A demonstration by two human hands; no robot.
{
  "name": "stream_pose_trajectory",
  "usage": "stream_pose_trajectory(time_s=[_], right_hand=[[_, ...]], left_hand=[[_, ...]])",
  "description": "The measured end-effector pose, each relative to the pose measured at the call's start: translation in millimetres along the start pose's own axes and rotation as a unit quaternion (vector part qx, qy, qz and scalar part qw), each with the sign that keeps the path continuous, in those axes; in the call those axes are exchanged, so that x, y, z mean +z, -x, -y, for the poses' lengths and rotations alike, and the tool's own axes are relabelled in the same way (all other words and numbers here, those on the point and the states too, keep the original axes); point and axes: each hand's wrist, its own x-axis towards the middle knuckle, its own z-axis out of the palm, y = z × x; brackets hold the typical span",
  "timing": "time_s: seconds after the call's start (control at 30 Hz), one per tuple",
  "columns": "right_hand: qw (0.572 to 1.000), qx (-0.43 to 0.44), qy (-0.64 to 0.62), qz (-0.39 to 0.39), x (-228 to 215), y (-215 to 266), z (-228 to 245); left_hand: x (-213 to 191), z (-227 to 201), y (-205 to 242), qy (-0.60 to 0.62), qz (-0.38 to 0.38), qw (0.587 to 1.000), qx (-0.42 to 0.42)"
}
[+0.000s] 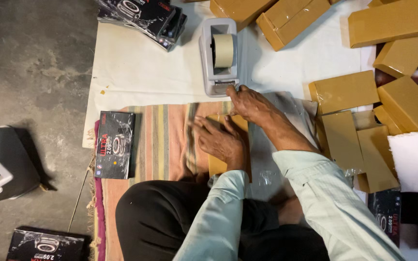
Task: The person packs a smartwatch and its accessories into a product box, places the box into a shipping carton with foam padding, and seals the carton with packing tape. The person repeats this process for multiple units.
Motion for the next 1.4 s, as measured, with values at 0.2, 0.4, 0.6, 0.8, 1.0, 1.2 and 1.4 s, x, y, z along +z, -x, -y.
stream_pose_trajectory(time_s=[0.2, 0.4, 0.6, 0.8, 1.0, 1.2, 1.4], right_hand=[[0.98, 0.066, -0.179, -0.053, 3.2, 6.4, -3.1], [0.874, 0.201, -0.316, -0.31, 44.8, 44.7, 4.7], [0.839, 0.278, -0.296, -0.362, 86.1, 53.8, 11.2], [0.861, 0.236, -0.208, -0.399, 135.6, 42.2, 42.0], [0.809, 0.322, -0.307, -0.384, 111.7, 40.6, 39.2], [0.874, 0.055, -0.17, -0.452, 79.9, 76.8, 67.6], [0.953, -0.088, -0.095, -0.274, 45.0, 60.5, 52.9]], left_hand=[[-8.9, 2.7, -7.0, 0.009, 0.095, 0.994, -0.051], [-6.6, 9.6, -4.2, 0.019, 0.05, 0.998, -0.011], [-16.3, 11.3, -18.3, 0.045, 0.084, 0.995, -0.032], [-17.1, 19.8, -34.5, 0.045, 0.115, 0.992, -0.031], [-5.7, 22.2, -37.5, 0.085, 0.098, 0.987, -0.092], [-25.3, 38.6, -13.6, 0.06, 0.068, 0.995, -0.044], [-40.1, 35.2, 8.9, -0.09, 0.134, 0.986, 0.035]])
